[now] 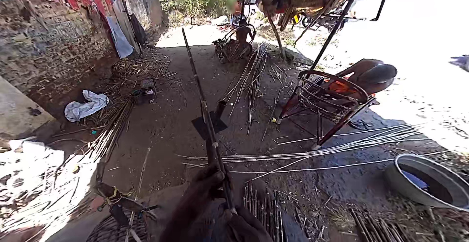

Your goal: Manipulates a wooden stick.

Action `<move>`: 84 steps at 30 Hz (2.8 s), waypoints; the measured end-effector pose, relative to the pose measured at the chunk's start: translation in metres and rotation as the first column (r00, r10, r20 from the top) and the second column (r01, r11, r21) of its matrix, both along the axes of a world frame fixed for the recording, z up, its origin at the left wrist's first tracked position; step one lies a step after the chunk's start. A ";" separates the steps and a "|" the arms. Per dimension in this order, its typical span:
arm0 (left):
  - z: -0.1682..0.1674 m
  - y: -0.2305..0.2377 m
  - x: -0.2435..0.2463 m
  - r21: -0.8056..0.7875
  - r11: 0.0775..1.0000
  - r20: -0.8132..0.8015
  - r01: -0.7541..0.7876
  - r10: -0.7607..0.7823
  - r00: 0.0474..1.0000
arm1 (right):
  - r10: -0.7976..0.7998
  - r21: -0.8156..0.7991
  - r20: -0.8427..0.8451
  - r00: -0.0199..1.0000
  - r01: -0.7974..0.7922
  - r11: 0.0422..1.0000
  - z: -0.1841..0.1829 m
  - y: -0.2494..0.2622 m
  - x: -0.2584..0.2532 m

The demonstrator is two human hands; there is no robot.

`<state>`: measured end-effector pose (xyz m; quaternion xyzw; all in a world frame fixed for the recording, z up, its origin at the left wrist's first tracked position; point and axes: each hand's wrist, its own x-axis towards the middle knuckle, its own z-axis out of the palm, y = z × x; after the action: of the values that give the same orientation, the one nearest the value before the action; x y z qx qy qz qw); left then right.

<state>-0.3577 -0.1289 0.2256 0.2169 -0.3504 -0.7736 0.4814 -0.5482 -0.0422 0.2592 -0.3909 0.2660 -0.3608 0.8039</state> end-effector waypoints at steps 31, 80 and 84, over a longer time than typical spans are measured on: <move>0.086 -0.086 -0.070 0.224 0.973 0.212 -0.051 0.002 0.977 | -0.931 -0.953 -0.292 0.220 0.017 0.303 0.059 -0.127 -0.021; 0.098 -0.166 -0.106 0.260 0.928 0.150 -0.267 0.235 0.960 | -0.728 -0.754 -0.646 0.228 -0.045 0.655 0.067 -0.233 -0.005; 0.107 -0.210 -0.139 0.195 0.884 0.266 -0.425 0.369 0.890 | -0.694 -0.717 -0.681 0.235 -0.020 0.697 0.085 -0.277 -0.028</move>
<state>-0.4967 -0.3388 0.3328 0.4274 -0.2503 -0.6663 0.5574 -0.5762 -0.3191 0.3446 -0.6770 0.6312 -0.3071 0.2214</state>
